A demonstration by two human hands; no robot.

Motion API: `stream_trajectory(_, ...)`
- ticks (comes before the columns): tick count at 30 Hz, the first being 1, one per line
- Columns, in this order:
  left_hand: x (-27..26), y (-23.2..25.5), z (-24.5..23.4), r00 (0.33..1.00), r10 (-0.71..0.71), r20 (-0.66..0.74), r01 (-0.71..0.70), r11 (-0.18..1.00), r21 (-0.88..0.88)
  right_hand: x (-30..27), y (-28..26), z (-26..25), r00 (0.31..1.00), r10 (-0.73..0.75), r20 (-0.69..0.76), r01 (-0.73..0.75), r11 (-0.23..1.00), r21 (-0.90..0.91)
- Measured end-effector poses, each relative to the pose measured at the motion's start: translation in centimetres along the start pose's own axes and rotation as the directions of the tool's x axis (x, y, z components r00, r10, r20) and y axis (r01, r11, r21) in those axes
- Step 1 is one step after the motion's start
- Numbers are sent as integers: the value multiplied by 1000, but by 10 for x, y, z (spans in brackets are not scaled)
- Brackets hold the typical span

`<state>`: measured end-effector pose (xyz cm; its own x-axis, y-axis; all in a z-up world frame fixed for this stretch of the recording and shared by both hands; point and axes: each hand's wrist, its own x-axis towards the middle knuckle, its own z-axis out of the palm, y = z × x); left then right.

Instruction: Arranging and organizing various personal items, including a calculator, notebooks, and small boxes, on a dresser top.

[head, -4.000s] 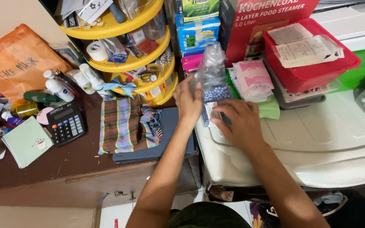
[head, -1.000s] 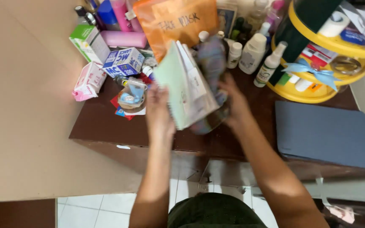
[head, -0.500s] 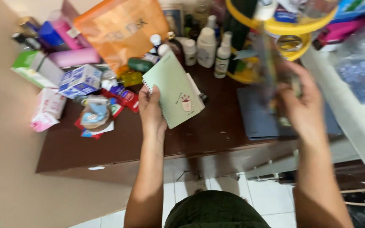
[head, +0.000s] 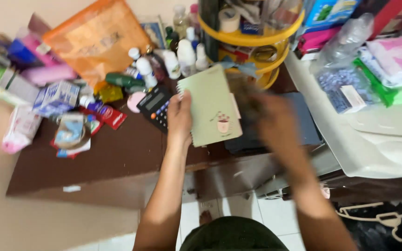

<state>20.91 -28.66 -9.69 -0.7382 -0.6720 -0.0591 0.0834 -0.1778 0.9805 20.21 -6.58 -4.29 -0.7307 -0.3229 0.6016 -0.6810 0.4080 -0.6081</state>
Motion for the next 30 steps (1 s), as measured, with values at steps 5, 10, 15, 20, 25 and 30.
stream_trajectory(5,16,-39,57,942,141,304,-271,854,444,-67,127,-59,993,115,-10,-106,874,-475)
stream_trajectory(10,-5,-1,118,665,118,738,-644,590,487,-83,121,-66,992,119,-47,-128,887,-444)
stream_trajectory(15,-25,10,138,621,53,782,-752,324,574,-96,112,-80,976,214,-49,-214,877,-430)
stream_trajectory(20,-31,2,98,875,-236,423,-358,273,893,-84,99,-85,941,335,42,-271,824,-497)
stream_trajectory(25,-24,6,76,914,-232,333,-158,553,818,-69,96,-83,870,475,137,-302,729,-614)
stream_trajectory(30,-13,-1,65,922,-313,228,94,751,653,-70,100,-80,889,445,104,-290,726,-623)
